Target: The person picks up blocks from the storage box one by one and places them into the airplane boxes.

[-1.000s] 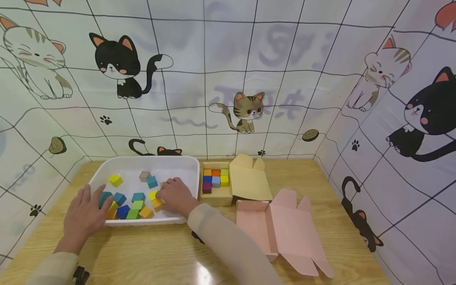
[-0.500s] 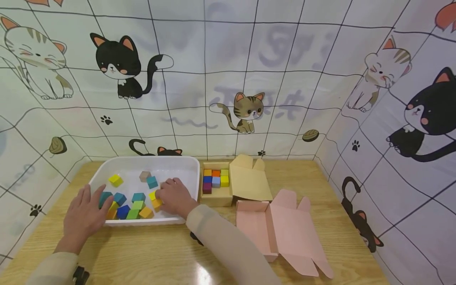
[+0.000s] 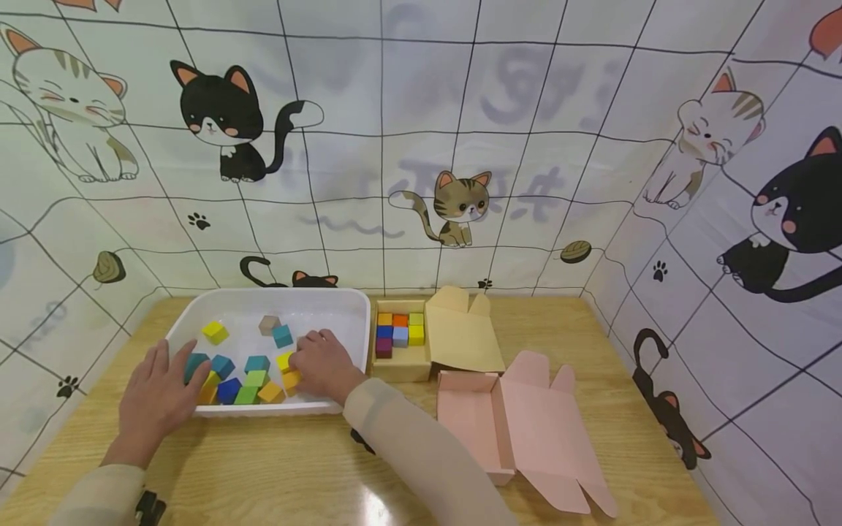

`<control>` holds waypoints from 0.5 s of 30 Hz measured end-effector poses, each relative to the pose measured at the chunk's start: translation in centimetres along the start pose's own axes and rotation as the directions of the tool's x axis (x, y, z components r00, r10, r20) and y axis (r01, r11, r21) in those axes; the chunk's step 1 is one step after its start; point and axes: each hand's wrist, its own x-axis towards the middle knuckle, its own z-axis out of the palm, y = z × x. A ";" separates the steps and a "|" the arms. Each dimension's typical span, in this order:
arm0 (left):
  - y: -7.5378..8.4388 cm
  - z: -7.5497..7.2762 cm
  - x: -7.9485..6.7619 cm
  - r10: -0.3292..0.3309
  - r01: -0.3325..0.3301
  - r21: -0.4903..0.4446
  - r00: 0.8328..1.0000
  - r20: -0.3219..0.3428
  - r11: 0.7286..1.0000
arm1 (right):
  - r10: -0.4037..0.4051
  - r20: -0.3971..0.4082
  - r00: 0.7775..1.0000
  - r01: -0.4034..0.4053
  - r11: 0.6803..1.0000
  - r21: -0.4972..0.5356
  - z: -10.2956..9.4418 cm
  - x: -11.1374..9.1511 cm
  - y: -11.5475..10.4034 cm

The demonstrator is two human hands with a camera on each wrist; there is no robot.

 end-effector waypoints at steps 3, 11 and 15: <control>0.2 -0.1 0.0 -0.002 0.002 -0.002 1.000 0.006 1.000 | -0.007 -0.002 1.000 0.007 1.000 -0.004 0.0 -0.1 0.1; 0.3 0.0 -0.1 -0.014 0.015 -0.008 1.000 0.018 1.000 | -0.001 -0.013 1.000 0.001 1.000 0.025 -1.4 -0.9 1.1; 0.3 0.0 -0.1 -0.015 0.015 -0.011 1.000 0.021 1.000 | 0.022 -0.023 0.999 -0.021 0.999 0.045 -2.9 -1.6 2.2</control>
